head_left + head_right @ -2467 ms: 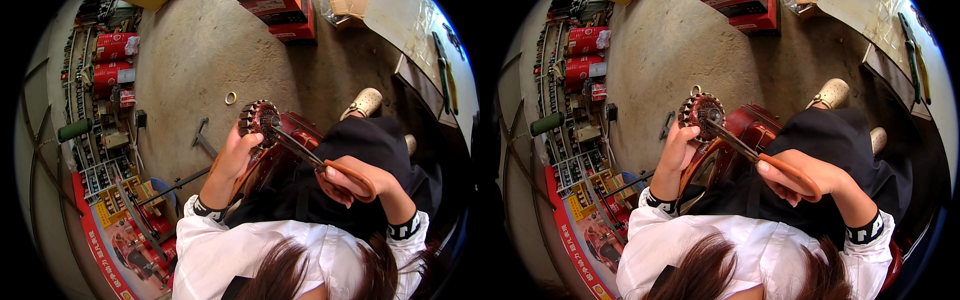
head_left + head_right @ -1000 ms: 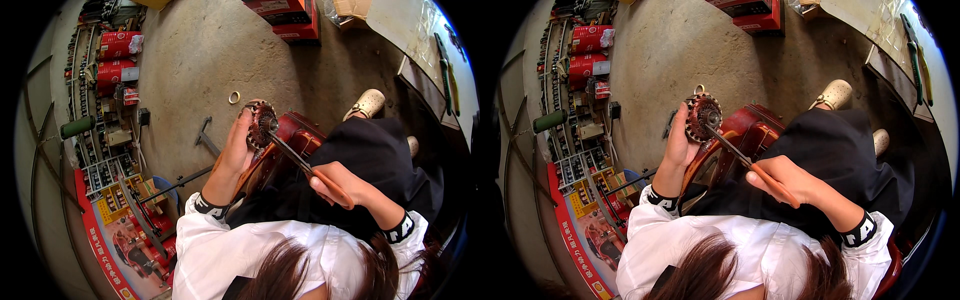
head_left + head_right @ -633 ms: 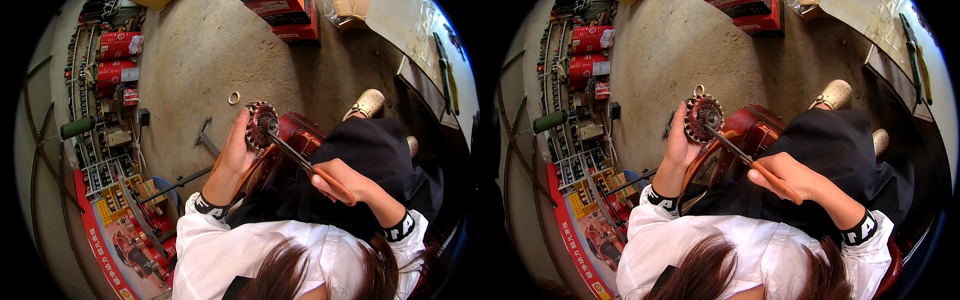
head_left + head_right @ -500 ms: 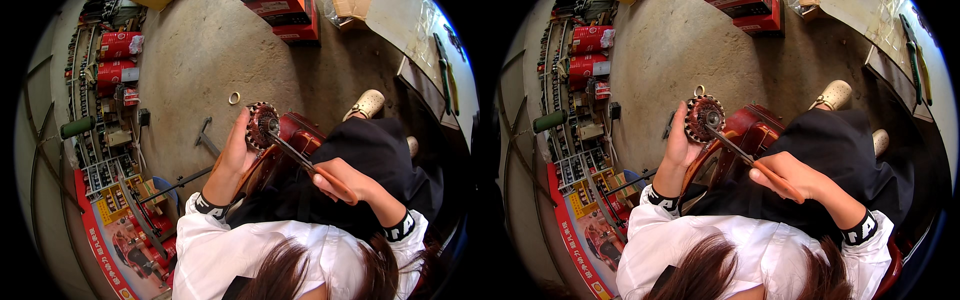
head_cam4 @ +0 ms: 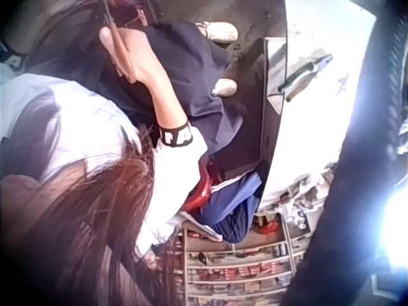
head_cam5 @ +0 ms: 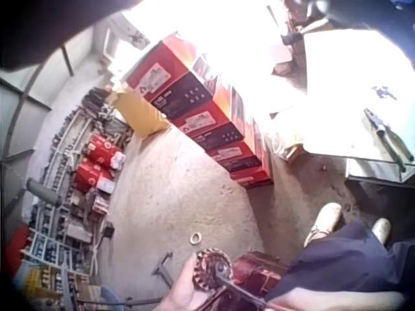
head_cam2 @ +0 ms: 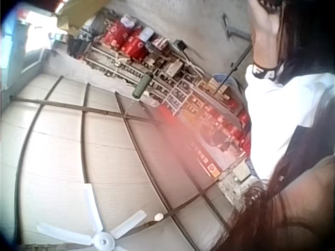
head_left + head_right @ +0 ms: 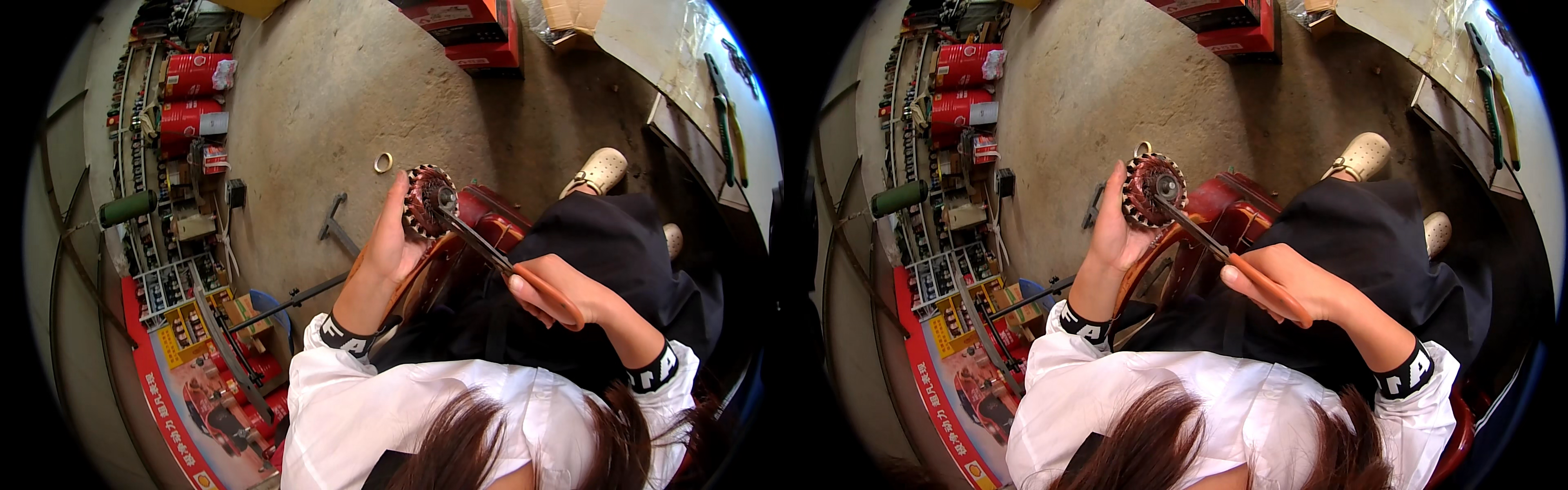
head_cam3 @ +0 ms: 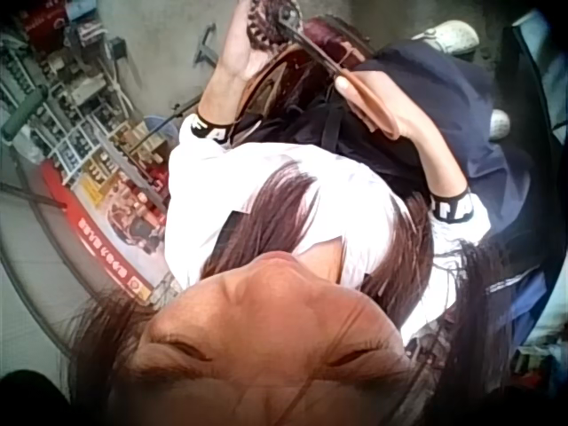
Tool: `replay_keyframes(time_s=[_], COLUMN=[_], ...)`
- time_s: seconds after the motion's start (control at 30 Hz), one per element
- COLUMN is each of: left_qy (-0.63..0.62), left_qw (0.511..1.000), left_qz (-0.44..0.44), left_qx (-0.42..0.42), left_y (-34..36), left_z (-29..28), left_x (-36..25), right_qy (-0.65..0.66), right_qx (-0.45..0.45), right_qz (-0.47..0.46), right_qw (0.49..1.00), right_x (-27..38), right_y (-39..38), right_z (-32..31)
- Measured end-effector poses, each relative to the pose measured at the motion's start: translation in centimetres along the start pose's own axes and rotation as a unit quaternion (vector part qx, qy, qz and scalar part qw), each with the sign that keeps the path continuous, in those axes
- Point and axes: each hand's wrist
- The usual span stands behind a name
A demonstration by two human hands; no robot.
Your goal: The person works on a motor stator, using pliers and scissors to trim and adjust copper windings. They manipulate the stator with both hands, cutting protruding wires and organizing the coils within the slots. The task involves precise handling of the stator and tools to ensure the windings are properly seated and trimmed.
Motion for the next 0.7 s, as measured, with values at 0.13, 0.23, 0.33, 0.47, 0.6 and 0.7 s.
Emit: replay_keyframes(time_s=[0.13, 0.23, 0.33, 0.47, 0.6, 0.7], left_qy=[0.029, 0.038, 0.059, 0.048, 0.012, -0.031], left_qw=[0.999, 0.998, 0.997, 0.999, 0.998, 0.995], left_qz=[0.036, 0.036, 0.045, 0.006, -0.057, -0.09], left_qx=[-0.007, -0.016, -0.026, -0.017, -0.007, -0.038], left_y=[0.3, 0.3, 0.2, 0.1, -0.3, -0.6], left_z=[0.3, 0.6, 0.6, 0.2, 1.1, 1.9], left_x=[0.2, 0.1, 0.2, 0.0, 0.0, 0.3], right_qy=[0.064, 0.053, 0.043, -0.012, -0.054, -0.064], right_qx=[-0.004, 0.015, 0.008, 0.006, -0.015, -0.008], right_qz=[-0.02, -0.009, -0.018, -0.022, -0.043, -0.008], right_qw=[0.998, 0.998, 0.999, 1.0, 0.997, 0.998], right_x=[-0.9, -0.6, -0.6, 0.3, 0.1, 1.2], right_y=[0.2, 0.2, 0.2, 0.2, 0.2, 0.4], right_z=[0.7, 0.3, 0.3, -0.3, -0.3, -0.8])
Point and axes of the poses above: each hand's wrist, its own y-axis towards the middle knuckle, its own z-axis out of the palm, x = y × z, and after that the axes turned 14 degrees about -z, right-handed
